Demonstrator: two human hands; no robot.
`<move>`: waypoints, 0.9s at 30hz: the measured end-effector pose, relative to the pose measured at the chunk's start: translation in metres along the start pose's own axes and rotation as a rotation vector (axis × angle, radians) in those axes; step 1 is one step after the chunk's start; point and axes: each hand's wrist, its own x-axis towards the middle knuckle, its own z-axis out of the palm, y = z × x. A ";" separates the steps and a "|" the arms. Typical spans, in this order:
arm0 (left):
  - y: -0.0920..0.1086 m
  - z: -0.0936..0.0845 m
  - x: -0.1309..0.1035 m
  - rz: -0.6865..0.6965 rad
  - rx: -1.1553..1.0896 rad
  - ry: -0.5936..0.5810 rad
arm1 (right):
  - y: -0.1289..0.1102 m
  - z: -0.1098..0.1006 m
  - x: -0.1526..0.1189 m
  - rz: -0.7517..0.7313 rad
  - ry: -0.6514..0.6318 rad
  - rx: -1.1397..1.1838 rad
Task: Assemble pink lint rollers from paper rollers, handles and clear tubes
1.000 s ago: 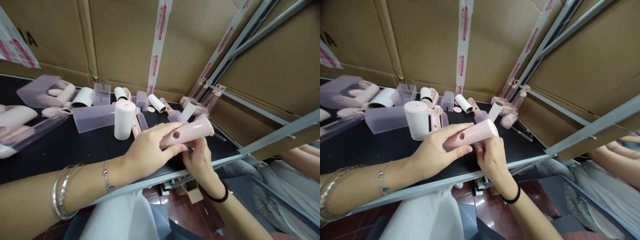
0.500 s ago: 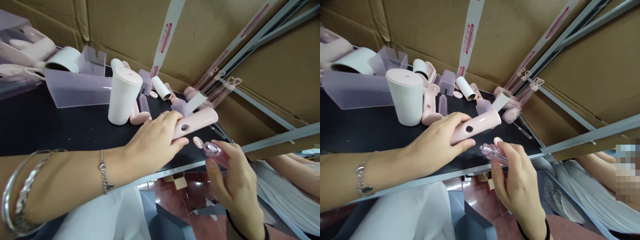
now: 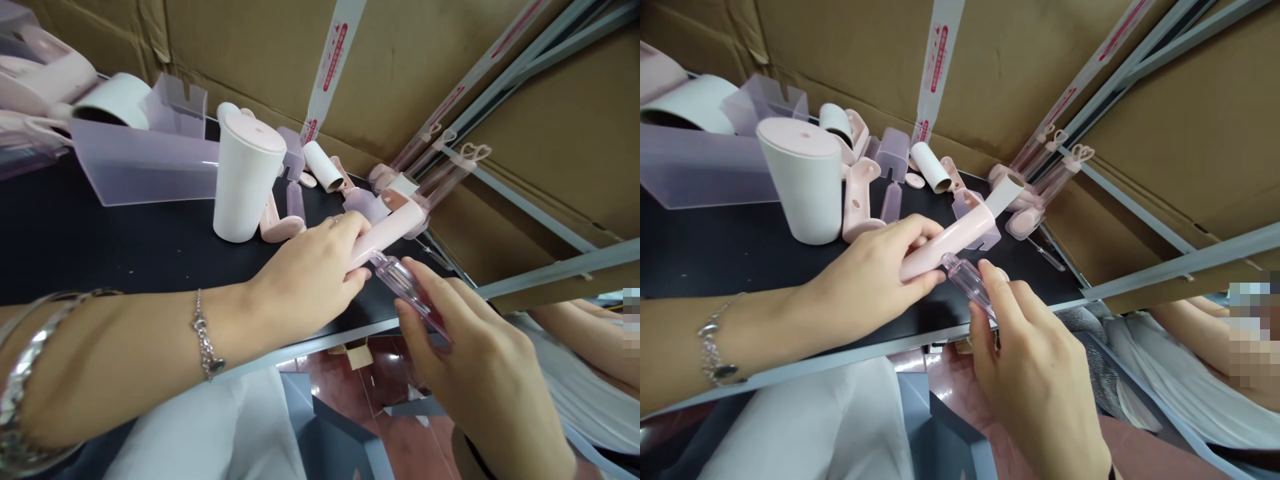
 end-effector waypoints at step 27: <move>-0.001 0.001 0.010 -0.255 -0.798 -0.125 | 0.034 0.045 0.011 0.094 0.095 0.253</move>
